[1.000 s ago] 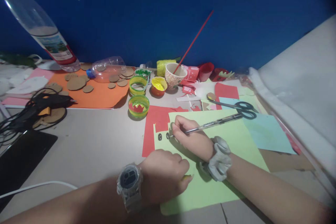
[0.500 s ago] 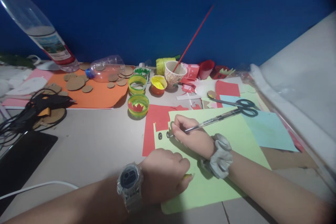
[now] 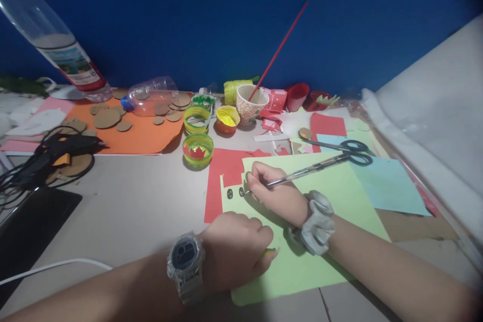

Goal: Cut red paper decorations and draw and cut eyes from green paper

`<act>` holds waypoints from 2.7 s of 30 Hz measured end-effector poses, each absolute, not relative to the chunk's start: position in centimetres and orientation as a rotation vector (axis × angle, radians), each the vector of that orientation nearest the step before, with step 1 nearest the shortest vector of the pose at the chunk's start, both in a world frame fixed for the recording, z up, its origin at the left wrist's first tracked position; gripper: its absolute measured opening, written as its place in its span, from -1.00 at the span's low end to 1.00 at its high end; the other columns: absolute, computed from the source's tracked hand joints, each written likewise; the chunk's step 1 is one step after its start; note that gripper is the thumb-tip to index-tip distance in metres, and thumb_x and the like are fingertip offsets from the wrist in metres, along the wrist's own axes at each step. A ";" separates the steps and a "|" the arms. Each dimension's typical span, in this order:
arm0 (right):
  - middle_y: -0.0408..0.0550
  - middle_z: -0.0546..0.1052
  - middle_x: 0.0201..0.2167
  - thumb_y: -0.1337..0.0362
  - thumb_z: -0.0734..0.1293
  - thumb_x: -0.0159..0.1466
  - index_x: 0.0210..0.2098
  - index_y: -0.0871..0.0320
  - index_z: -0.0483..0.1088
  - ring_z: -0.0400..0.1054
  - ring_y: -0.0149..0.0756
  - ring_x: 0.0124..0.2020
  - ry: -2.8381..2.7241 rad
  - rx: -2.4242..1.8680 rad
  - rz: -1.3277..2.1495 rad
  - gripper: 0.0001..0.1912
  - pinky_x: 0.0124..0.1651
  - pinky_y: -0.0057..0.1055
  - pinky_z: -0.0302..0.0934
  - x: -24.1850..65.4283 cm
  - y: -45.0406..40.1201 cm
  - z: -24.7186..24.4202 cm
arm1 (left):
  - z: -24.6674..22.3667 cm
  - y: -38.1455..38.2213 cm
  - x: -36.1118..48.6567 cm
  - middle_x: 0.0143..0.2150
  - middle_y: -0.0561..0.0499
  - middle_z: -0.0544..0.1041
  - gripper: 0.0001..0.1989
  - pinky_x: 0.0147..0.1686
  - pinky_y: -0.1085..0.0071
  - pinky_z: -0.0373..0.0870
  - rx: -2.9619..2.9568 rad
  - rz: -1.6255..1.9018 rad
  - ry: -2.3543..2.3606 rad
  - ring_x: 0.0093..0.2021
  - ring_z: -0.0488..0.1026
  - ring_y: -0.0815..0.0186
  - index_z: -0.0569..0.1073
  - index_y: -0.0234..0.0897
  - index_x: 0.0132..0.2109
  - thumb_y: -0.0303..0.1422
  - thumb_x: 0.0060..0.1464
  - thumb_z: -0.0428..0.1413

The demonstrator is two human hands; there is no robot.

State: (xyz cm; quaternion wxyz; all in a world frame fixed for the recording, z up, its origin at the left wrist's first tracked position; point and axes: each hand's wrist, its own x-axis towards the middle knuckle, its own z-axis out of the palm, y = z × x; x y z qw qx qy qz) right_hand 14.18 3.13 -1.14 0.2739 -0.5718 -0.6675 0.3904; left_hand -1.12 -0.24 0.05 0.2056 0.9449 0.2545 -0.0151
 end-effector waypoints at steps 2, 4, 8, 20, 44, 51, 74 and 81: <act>-0.25 0.28 -0.64 0.29 0.17 0.26 -0.54 0.11 0.09 0.15 -0.45 -0.58 -1.797 -1.515 1.072 -0.75 -0.48 -0.47 0.09 14.1 3.1 -1.1 | 0.1 -0.2 -1.1 -0.41 0.03 0.44 -0.75 -0.51 0.35 0.27 2.625 -0.049 0.712 -0.45 0.40 0.24 0.32 -0.25 -0.36 -0.22 0.19 -0.09; -0.25 0.28 -0.64 0.30 0.17 0.25 -0.55 0.11 0.09 0.16 -0.44 -0.58 -1.787 -1.499 1.090 -0.75 -0.48 -0.47 0.09 14.1 3.1 -1.0 | 0.1 -0.2 -1.1 -0.41 0.03 0.45 -0.75 -0.50 0.36 0.28 2.618 -0.047 0.706 -0.45 0.40 0.24 0.32 -0.25 -0.36 -0.21 0.19 -0.09; -0.24 0.30 -0.64 0.29 0.19 0.23 -0.55 0.11 0.11 0.17 -0.44 -0.58 -1.772 -1.505 1.091 -0.76 -0.48 -0.47 0.09 14.0 3.0 -0.9 | 0.0 -0.2 -1.1 -0.41 0.03 0.45 -0.74 -0.49 0.38 0.28 2.615 -0.040 0.706 -0.46 0.39 0.26 0.32 -0.25 -0.36 -0.21 0.19 -0.09; -0.25 0.30 -0.65 0.30 0.20 0.22 -0.56 0.11 0.10 0.14 -0.45 -0.60 -1.765 -1.494 1.102 -0.76 -0.50 -0.49 0.06 14.1 3.0 -1.0 | 0.0 -0.2 -1.2 -0.42 0.04 0.44 -0.76 -0.51 0.38 0.25 2.627 -0.035 0.704 -0.46 0.37 0.26 0.32 -0.25 -0.37 -0.22 0.18 -0.08; -0.23 0.34 -0.50 0.11 0.30 0.20 -0.36 0.11 0.29 0.19 -0.52 -0.61 -1.221 -1.240 1.272 -0.80 -0.56 -0.55 0.12 14.4 3.9 -1.1 | -0.1 -1.5 -1.1 -0.38 0.04 0.44 -0.78 -0.48 0.39 0.34 2.806 -0.070 0.658 -0.45 0.41 0.29 0.29 -0.25 -0.32 -0.21 0.19 -0.07; -0.28 0.15 -0.66 0.10 0.17 0.26 -0.54 0.12 0.16 -0.06 -0.54 -0.73 -1.106 -1.194 1.383 -0.68 -0.71 -0.55 -0.17 15.2 4.6 -1.7 | -0.1 -2.2 -1.0 -0.39 0.01 0.40 -0.87 -0.58 0.40 0.25 2.876 -0.128 0.768 -0.50 0.37 0.29 0.27 -0.27 -0.27 -0.30 0.20 -0.04; -0.33 0.17 -0.71 0.02 0.10 0.31 -0.20 0.04 0.19 0.02 -0.43 -0.71 -1.493 -1.316 1.349 -0.75 -0.63 -0.48 0.03 16.7 4.5 5.8 | -1.0 -3.1 -3.3 -0.51 0.08 0.25 -0.83 -0.55 0.45 0.27 2.960 0.402 -0.267 -0.56 0.15 0.42 0.32 -0.29 -0.51 -0.44 -0.09 0.19; -0.07 0.41 -0.48 0.25 0.11 0.30 -0.44 0.10 0.27 0.28 -0.26 -0.48 -2.731 -1.736 0.593 -0.78 -0.46 -0.37 0.01 20.9 3.8 9.5 | -1.3 -3.5 -3.3 -0.59 0.16 0.20 -0.77 -0.74 0.46 0.07 2.930 0.585 0.009 -0.62 0.10 0.43 0.36 -0.26 -0.33 -0.32 -0.14 0.24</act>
